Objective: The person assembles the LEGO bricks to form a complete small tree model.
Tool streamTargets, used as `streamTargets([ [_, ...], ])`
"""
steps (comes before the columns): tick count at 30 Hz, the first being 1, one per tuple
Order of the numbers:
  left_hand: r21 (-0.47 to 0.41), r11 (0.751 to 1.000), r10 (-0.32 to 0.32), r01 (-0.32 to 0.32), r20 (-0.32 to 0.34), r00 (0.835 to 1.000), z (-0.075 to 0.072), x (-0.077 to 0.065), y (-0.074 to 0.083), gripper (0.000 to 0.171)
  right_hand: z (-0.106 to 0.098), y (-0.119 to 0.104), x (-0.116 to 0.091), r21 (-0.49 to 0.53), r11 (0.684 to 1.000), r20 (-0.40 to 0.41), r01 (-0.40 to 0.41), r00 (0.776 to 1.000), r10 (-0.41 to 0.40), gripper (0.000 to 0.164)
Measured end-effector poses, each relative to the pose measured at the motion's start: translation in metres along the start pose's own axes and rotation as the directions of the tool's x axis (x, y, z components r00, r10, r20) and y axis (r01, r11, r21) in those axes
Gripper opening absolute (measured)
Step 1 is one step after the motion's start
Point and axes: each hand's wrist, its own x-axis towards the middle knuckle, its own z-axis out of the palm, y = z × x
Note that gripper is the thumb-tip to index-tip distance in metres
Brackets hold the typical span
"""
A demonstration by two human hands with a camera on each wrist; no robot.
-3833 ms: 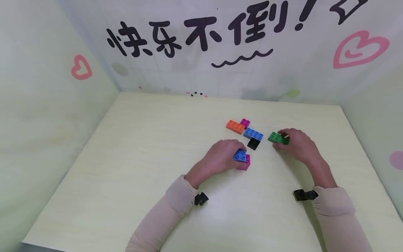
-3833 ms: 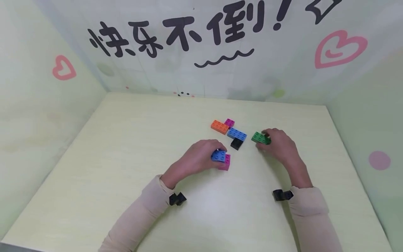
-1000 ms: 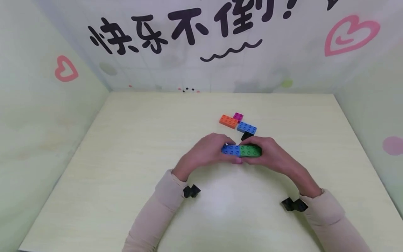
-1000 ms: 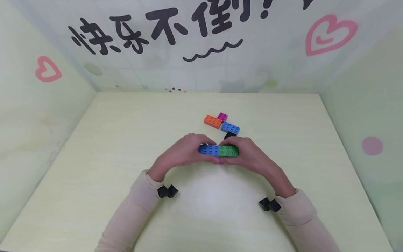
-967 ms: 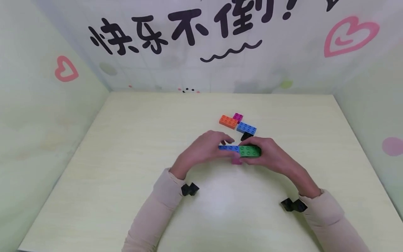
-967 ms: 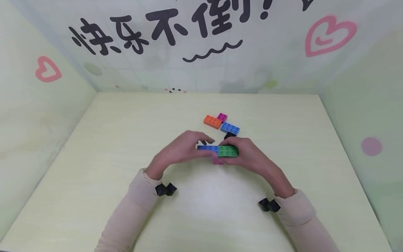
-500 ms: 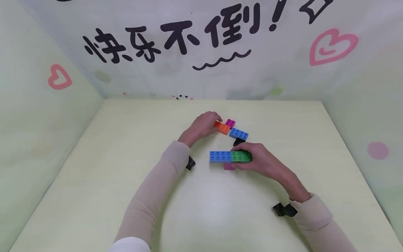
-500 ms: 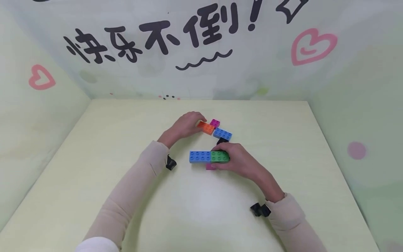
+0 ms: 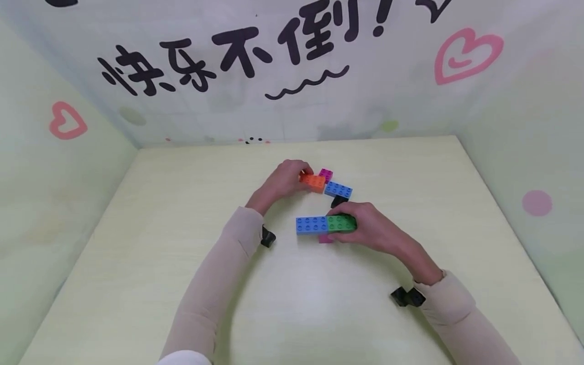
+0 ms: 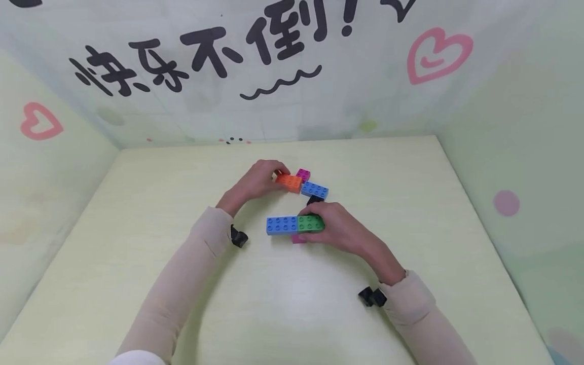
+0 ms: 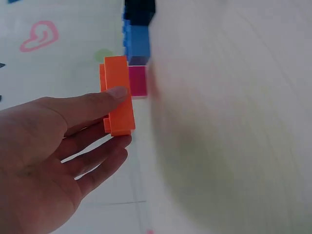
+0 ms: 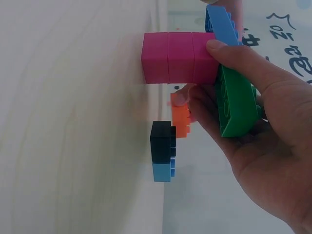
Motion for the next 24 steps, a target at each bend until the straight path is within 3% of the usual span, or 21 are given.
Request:
streamTargets([
  [6, -0.053, 0.997, 0.062, -0.063, -0.028, 0.998, -0.032, -0.046, 0.029, 0.036, -0.001, -0.002, 0.001, -0.013, 1.000, 0.005, -0.014, 1.000, 0.014, 0.041],
  [12, -0.063, 0.987, 0.151, -0.150, 0.018, 0.988, -0.030, -0.089, 0.058, 0.031, -0.001, 0.001, 0.000, -0.018, 1.000, 0.014, -0.021, 1.000, 0.022, 0.040],
  [18, 0.006, 0.984, 0.178, -0.178, 0.022, 0.984, -0.016, -0.104, 0.071, 0.030, 0.001, 0.001, -0.002, 0.006, 1.000, 0.006, -0.018, 1.000, 0.018, 0.039],
  [24, 0.046, 0.977, 0.209, -0.208, -0.014, 0.978, -0.011, -0.110, 0.071, 0.029, 0.003, -0.001, 0.000, 0.017, 1.000, 0.000, -0.002, 1.000, 0.003, 0.039],
])
